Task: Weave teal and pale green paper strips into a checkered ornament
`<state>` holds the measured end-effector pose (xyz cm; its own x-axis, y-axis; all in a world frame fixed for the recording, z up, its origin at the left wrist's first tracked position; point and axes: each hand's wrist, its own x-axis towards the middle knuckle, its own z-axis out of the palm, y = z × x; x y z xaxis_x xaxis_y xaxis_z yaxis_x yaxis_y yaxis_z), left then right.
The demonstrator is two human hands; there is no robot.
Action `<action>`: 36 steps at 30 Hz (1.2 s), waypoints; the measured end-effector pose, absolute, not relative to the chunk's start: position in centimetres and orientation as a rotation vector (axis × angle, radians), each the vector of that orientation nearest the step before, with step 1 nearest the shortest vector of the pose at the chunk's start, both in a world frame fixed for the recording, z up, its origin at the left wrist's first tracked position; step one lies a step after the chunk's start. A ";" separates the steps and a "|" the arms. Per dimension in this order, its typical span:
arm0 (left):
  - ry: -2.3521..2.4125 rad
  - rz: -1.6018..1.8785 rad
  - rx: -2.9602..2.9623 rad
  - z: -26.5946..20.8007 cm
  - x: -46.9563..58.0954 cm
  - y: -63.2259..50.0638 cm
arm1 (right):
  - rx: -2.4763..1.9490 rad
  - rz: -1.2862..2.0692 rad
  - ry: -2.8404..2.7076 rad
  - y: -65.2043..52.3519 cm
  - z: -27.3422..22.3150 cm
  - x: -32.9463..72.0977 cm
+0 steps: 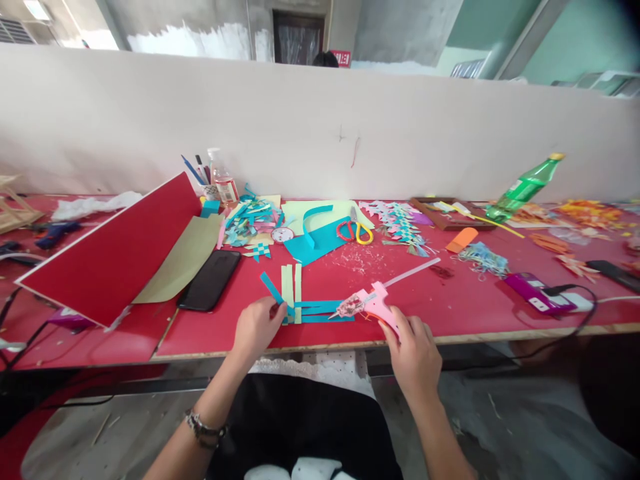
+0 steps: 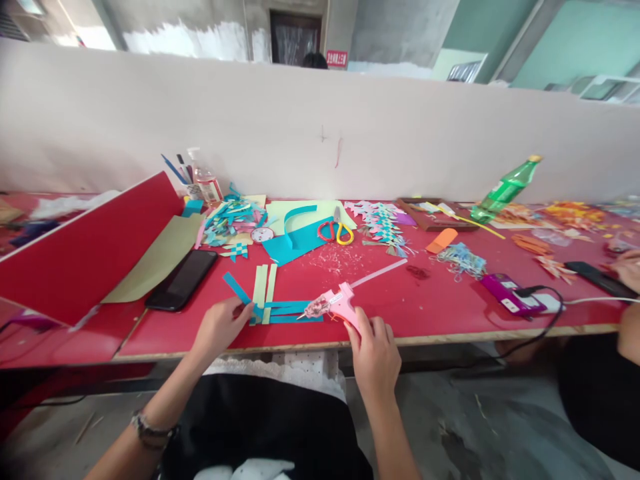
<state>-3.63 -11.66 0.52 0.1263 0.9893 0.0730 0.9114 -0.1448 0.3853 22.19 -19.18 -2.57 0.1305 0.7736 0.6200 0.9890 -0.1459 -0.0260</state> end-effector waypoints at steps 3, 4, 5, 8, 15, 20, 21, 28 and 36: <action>1.873 0.456 2.158 0.5 -3.6 -11.7 | -1.991 -0.690 -1.688 -19.2 -2.6 22.7; 1.873 0.458 2.159 0.5 -3.6 -11.7 | -1.999 -0.696 -1.682 -19.2 -2.7 22.8; 1.871 0.461 2.158 0.5 -3.6 -11.7 | -2.007 -0.700 -1.677 -19.3 -2.7 23.0; 1.856 0.475 2.148 0.4 -3.7 -11.6 | -2.015 -0.708 -1.666 -19.3 -2.8 23.6; 1.838 0.491 2.161 0.6 -3.7 -11.7 | -2.023 -0.735 -1.642 -19.9 -2.5 24.9; 1.838 0.475 2.156 0.9 -3.6 -11.8 | -2.043 -0.759 -1.607 -20.2 -2.5 25.6; 1.838 0.476 2.156 0.9 -3.6 -11.8 | -2.045 -0.768 -1.601 -20.3 -2.5 25.7; 1.834 0.491 2.174 0.7 -3.7 -11.8 | -2.089 -0.787 -1.535 -20.0 -2.4 27.0; 1.674 0.509 2.349 1.4 -3.3 -13.1 | -2.113 -0.603 -1.383 -13.9 -1.7 27.4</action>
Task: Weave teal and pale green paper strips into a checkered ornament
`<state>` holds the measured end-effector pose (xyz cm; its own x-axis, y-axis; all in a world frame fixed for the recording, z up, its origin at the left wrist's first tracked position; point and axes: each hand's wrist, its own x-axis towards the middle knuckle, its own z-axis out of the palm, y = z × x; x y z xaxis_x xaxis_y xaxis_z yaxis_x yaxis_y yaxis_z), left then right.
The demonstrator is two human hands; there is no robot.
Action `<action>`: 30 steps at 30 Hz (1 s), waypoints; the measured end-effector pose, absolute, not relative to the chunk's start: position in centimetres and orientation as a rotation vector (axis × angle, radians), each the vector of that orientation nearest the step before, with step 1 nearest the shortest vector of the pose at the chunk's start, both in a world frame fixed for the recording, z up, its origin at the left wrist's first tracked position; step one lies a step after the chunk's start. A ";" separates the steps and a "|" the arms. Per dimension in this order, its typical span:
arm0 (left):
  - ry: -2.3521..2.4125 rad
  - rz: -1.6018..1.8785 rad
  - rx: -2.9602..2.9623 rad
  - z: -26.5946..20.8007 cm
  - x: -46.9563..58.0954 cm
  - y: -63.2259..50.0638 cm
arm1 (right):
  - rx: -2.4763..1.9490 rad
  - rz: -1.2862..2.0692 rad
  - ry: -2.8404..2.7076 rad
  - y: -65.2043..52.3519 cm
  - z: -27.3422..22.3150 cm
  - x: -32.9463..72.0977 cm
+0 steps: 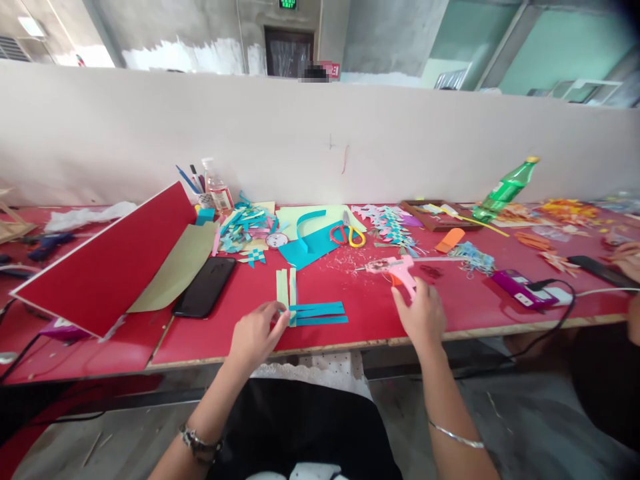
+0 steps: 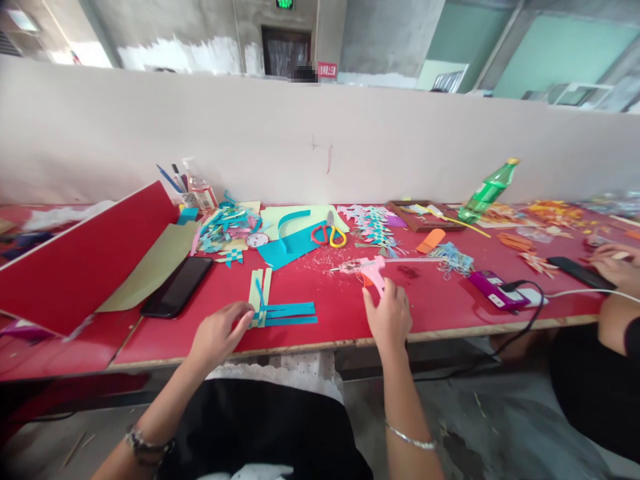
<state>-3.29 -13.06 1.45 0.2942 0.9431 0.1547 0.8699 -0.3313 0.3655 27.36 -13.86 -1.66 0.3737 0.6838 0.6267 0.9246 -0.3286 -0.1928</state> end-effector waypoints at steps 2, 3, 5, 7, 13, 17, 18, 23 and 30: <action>1.598 0.489 2.483 1.1 -3.3 -13.4 | -2.134 -0.584 -1.460 -12.3 -1.8 26.7; 1.554 0.491 2.551 0.7 -3.4 -13.5 | -2.145 -0.585 -1.511 -11.7 -1.9 26.4; 1.472 0.528 2.656 0.0 -3.6 -13.5 | -2.164 -0.586 -1.607 -10.9 -2.1 25.7; 1.413 0.591 2.706 -0.7 -3.8 -13.5 | -2.187 -0.579 -1.657 -10.6 -2.0 25.3; 1.388 0.638 2.713 -1.4 -4.2 -13.4 | -2.008 -0.613 -1.661 -12.0 -0.1 23.5; 1.392 0.609 2.727 -1.3 -4.2 -13.6 | -1.664 -0.420 -1.808 -14.7 0.0 19.6; 1.387 0.615 2.730 -1.4 -4.2 -13.6 | -1.615 -0.364 -1.876 -15.4 -0.3 18.4; 1.354 0.658 2.733 -1.6 -4.3 -13.5 | -1.586 -0.247 -2.046 -17.5 -1.9 14.1; 1.339 0.658 2.774 -1.6 -4.2 -13.7 | -1.588 -0.221 -2.080 -17.2 -2.3 13.1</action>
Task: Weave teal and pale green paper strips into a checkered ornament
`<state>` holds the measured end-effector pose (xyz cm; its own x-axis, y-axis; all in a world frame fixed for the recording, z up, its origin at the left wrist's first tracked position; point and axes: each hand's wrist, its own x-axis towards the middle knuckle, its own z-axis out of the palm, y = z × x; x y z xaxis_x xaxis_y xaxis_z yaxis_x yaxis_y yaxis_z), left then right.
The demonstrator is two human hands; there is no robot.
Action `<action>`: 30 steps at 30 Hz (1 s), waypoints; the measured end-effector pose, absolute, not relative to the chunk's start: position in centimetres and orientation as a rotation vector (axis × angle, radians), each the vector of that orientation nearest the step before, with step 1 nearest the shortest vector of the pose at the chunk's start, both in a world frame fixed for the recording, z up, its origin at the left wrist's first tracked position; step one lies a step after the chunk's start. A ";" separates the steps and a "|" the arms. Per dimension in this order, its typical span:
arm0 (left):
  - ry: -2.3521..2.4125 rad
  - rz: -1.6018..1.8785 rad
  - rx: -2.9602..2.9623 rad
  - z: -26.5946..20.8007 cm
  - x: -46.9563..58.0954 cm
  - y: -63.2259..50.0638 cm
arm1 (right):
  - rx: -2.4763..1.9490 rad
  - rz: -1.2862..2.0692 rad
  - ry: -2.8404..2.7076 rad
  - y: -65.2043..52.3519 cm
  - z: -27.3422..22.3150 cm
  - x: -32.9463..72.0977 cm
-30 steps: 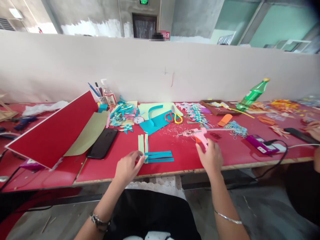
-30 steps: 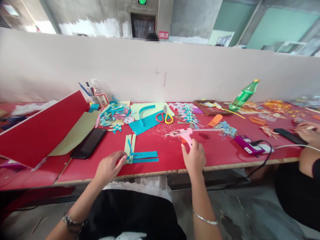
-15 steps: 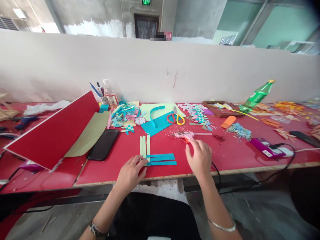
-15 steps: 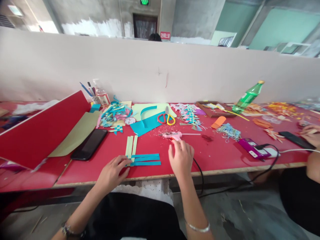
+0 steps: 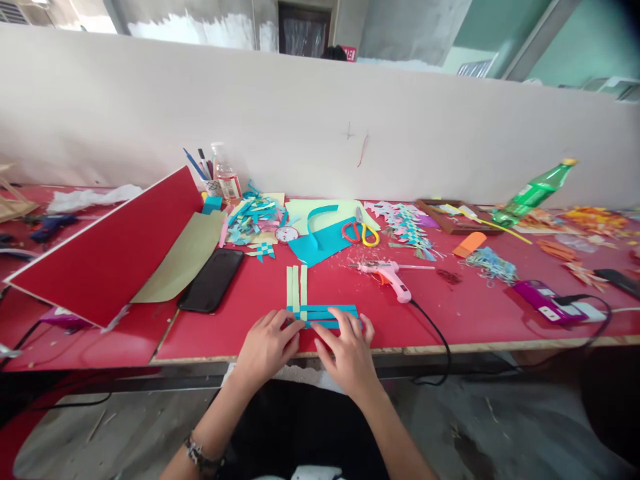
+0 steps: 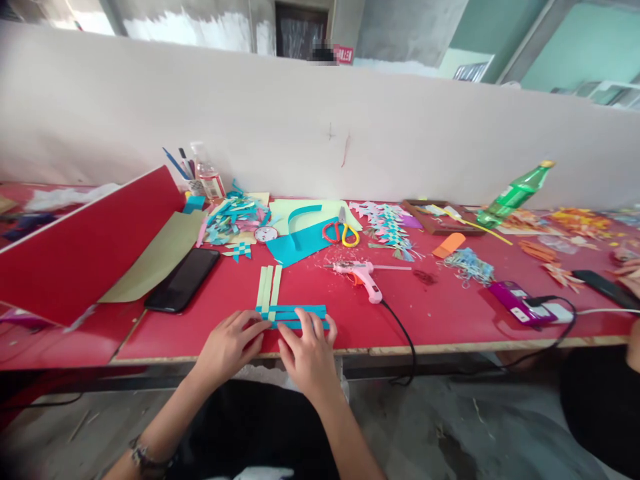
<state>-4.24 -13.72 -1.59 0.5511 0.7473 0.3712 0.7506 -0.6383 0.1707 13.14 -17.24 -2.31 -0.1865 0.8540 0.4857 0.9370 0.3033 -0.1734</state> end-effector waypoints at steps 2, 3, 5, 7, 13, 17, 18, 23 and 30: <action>-1.328 -0.641 -2.750 -1.6 -4.3 -13.7 | -1.591 -0.217 -2.074 -17.1 -2.4 13.4; -1.329 -0.635 -2.746 -1.6 -4.3 -13.8 | -1.592 -0.220 -2.066 -17.1 -2.4 13.6; -1.335 -0.629 -2.742 -1.7 -4.3 -13.8 | -1.598 -0.236 -2.036 -17.2 -2.5 14.2; -1.342 -0.630 -2.744 -1.7 -4.3 -13.8 | -1.617 -0.260 -1.996 -17.3 -2.6 14.9; -1.359 -0.638 -2.741 -1.7 -4.3 -13.8 | -1.689 -0.342 -1.909 -17.9 -2.8 17.0; -1.373 -0.638 -2.741 -1.8 -4.3 -13.8 | -1.715 -0.396 -1.872 -17.9 -2.9 17.9; -1.369 -0.641 -2.742 -1.8 -4.3 -13.8 | -1.714 -0.406 -1.861 -17.8 -2.9 18.0; -1.339 -0.675 -2.734 -1.9 -4.4 -13.8 | -1.636 -0.463 -1.808 -17.6 -3.2 18.3; -1.697 -0.767 -2.530 -1.7 -4.0 -13.2 | -1.448 -0.458 -1.602 -17.1 -3.4 19.1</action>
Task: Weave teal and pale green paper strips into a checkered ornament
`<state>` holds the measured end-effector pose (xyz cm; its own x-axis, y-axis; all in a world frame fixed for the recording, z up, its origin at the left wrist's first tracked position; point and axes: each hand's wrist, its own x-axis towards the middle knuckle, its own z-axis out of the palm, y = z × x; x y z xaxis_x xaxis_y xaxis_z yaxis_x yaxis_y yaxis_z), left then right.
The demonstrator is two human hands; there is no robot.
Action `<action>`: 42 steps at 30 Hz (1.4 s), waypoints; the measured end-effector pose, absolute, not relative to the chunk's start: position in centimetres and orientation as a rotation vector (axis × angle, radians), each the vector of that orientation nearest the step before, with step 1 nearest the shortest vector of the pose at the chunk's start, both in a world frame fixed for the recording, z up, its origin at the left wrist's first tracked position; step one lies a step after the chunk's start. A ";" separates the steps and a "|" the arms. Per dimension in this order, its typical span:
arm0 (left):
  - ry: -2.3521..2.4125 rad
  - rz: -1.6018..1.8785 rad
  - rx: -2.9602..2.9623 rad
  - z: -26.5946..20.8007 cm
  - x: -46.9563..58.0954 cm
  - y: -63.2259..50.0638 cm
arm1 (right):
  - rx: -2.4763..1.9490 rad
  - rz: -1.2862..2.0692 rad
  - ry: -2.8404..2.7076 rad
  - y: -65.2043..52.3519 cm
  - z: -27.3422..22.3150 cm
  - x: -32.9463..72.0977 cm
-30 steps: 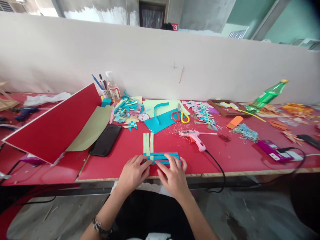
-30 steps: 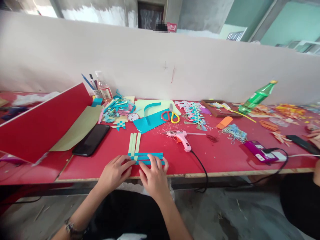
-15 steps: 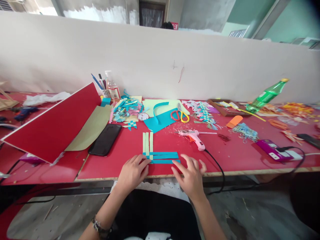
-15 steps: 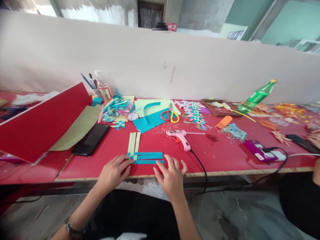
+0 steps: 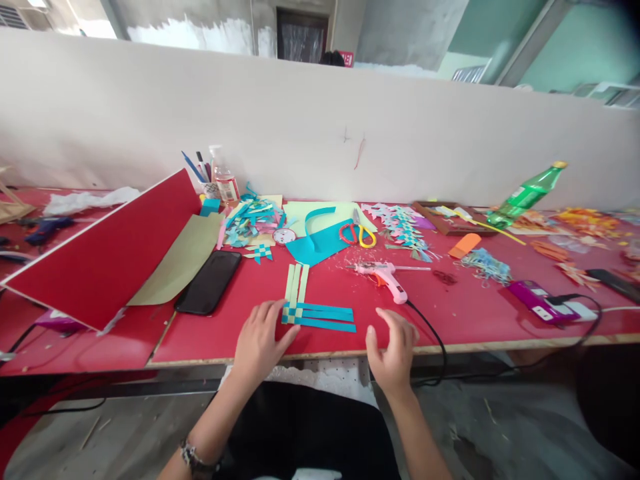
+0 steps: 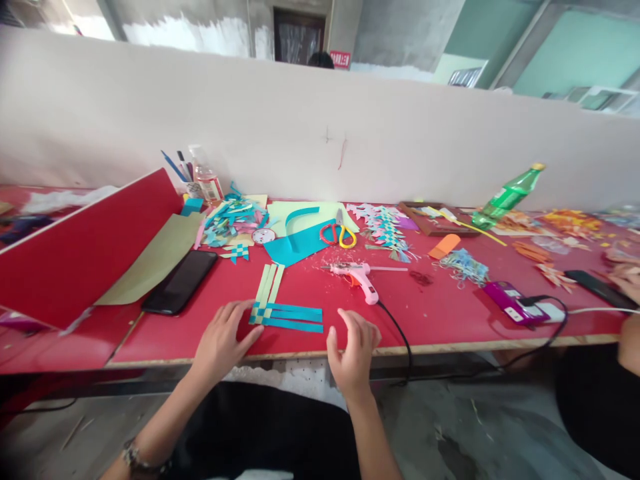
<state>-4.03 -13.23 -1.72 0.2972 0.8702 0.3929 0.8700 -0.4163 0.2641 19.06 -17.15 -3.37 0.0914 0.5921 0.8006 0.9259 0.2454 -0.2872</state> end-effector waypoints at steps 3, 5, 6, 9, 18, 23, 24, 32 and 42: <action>1.931 0.742 2.461 -1.6 -3.5 -12.7 | -1.481 -0.376 -1.659 -16.8 -3.4 18.5; 1.979 0.675 2.468 -1.5 -3.2 -12.4 | -1.479 -0.356 -1.704 -16.6 -3.4 18.0; 1.988 0.644 2.465 -1.5 -3.2 -12.3 | -1.476 -0.351 -1.718 -16.6 -3.3 17.8; 1.985 0.590 2.413 -1.5 -3.8 -12.0 | -1.472 -0.344 -1.736 -16.6 -3.1 17.7; 1.630 0.426 2.321 -1.1 -8.0 -9.4 | -1.375 -0.221 -1.715 -15.5 -1.3 18.9; 1.345 0.466 2.353 -0.5 -8.1 -7.2 | -1.307 -0.108 -1.753 -14.0 0.3 18.3; 1.297 0.483 2.355 -0.5 -8.0 -6.8 | -1.314 -0.089 -1.762 -13.6 0.6 18.2; 1.095 0.451 2.318 -0.2 -6.7 -3.9 | -1.495 0.065 -2.076 -9.5 1.6 16.1; 1.023 0.437 2.196 0.5 -7.2 -3.6 | -1.335 0.307 -2.169 -5.3 2.5 14.6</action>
<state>-7.16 -3.58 0.55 0.6373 0.7704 0.0201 0.5471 -0.4707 0.6922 14.55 -5.32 2.49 -0.3403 0.8744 0.3459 0.7438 0.4754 -0.4699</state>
